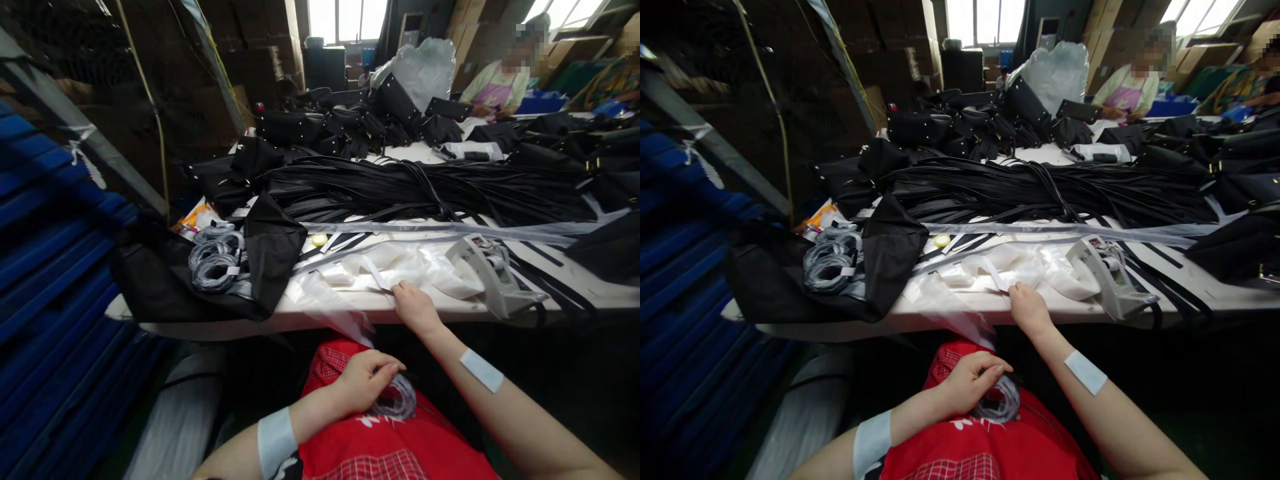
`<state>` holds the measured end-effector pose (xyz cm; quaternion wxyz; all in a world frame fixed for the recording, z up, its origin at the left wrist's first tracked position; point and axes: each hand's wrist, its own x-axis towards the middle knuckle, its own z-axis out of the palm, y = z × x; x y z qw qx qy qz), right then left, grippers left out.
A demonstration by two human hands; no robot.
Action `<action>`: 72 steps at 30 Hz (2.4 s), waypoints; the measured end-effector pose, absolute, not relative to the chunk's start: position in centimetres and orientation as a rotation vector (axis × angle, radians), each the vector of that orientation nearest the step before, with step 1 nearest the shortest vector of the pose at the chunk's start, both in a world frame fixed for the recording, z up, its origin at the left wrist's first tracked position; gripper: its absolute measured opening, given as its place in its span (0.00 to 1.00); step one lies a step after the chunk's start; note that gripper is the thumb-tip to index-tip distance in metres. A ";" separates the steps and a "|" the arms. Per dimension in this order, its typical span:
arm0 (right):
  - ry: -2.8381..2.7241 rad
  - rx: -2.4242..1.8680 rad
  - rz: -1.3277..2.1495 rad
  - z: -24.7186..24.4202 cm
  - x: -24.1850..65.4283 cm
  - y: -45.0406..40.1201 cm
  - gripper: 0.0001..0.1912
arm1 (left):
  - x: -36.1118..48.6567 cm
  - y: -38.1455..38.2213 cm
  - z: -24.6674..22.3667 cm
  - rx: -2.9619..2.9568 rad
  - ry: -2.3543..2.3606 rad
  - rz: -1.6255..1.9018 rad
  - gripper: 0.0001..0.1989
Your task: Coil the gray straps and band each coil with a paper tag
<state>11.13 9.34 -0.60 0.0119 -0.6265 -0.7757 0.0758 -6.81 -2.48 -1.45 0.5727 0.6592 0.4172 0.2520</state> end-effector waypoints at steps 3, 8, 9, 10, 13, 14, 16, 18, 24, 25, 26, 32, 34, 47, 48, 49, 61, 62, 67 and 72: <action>-2.353 -1.940 0.259 1.2 12.1 8.2 0.14 | -6.9 -2.2 -1.5 1.469 0.936 0.526 0.22; -2.098 -1.538 1.111 6.9 13.4 1.8 0.21 | -6.7 -1.6 -1.3 1.403 0.865 0.455 0.24; -2.039 -1.450 1.300 8.0 13.7 0.5 0.22 | -6.6 -1.5 -1.4 1.400 0.857 0.455 0.23; -2.013 -1.387 1.440 9.0 14.1 -0.7 0.22 | -6.4 -1.4 -1.6 1.397 0.856 0.451 0.23; -1.990 -1.183 1.749 10.7 15.6 -3.4 0.35 | -5.8 -1.4 -2.2 1.333 0.892 0.410 0.24; -1.943 -1.105 1.860 10.8 16.1 -4.1 0.41 | -5.7 -1.5 -2.4 1.291 0.891 0.391 0.25; -1.727 -1.015 2.051 10.2 16.9 -5.4 0.46 | -5.4 -1.5 -2.4 1.195 0.868 0.378 0.26; -1.409 -1.027 2.147 8.8 17.3 -6.5 0.38 | -5.3 -1.5 -2.3 1.099 0.854 0.368 0.26; -1.049 -1.276 2.046 4.5 16.7 -7.8 0.21 | -4.7 -1.5 -2.0 0.920 0.865 0.355 0.27; -1.184 -1.367 1.944 4.2 16.6 -7.7 0.23 | -4.6 -1.6 -2.0 0.913 0.874 0.357 0.27; -1.364 -1.450 1.790 4.1 16.5 -7.5 0.23 | -4.5 -1.7 -2.2 0.911 0.891 0.359 0.27; -2.185 -1.402 0.805 5.0 16.9 -7.3 0.12 | -4.1 -1.7 -2.5 1.098 0.984 0.326 0.24; -2.274 -1.313 0.729 5.4 16.6 -7.3 0.11 | -3.9 -1.6 -2.4 1.168 0.990 0.305 0.24; -2.384 -1.314 0.597 5.3 15.1 -7.4 0.15 | -3.9 -1.9 -2.2 1.216 1.016 0.317 0.23; -2.387 -1.332 0.586 5.4 15.2 -7.3 0.15 | -3.9 -1.9 -2.2 1.224 1.008 0.324 0.23; -2.403 -1.345 0.569 5.4 15.2 -7.2 0.15 | -3.9 -1.9 -2.2 1.231 1.000 0.330 0.23; -2.494 -1.352 0.510 2.3 14.1 -7.2 0.10 | -3.8 -2.2 -2.5 0.876 0.895 0.421 0.24; -2.461 -1.371 0.527 2.2 14.1 -7.1 0.10 | -3.9 -2.3 -2.5 0.808 0.875 0.430 0.24; -2.367 -1.409 0.576 1.7 14.4 -6.8 0.10 | -4.3 -2.8 -2.0 0.783 0.859 0.480 0.22; -2.355 -1.359 0.489 1.0 14.4 -6.7 0.10 | -3.9 -2.8 -2.4 0.826 0.882 0.501 0.23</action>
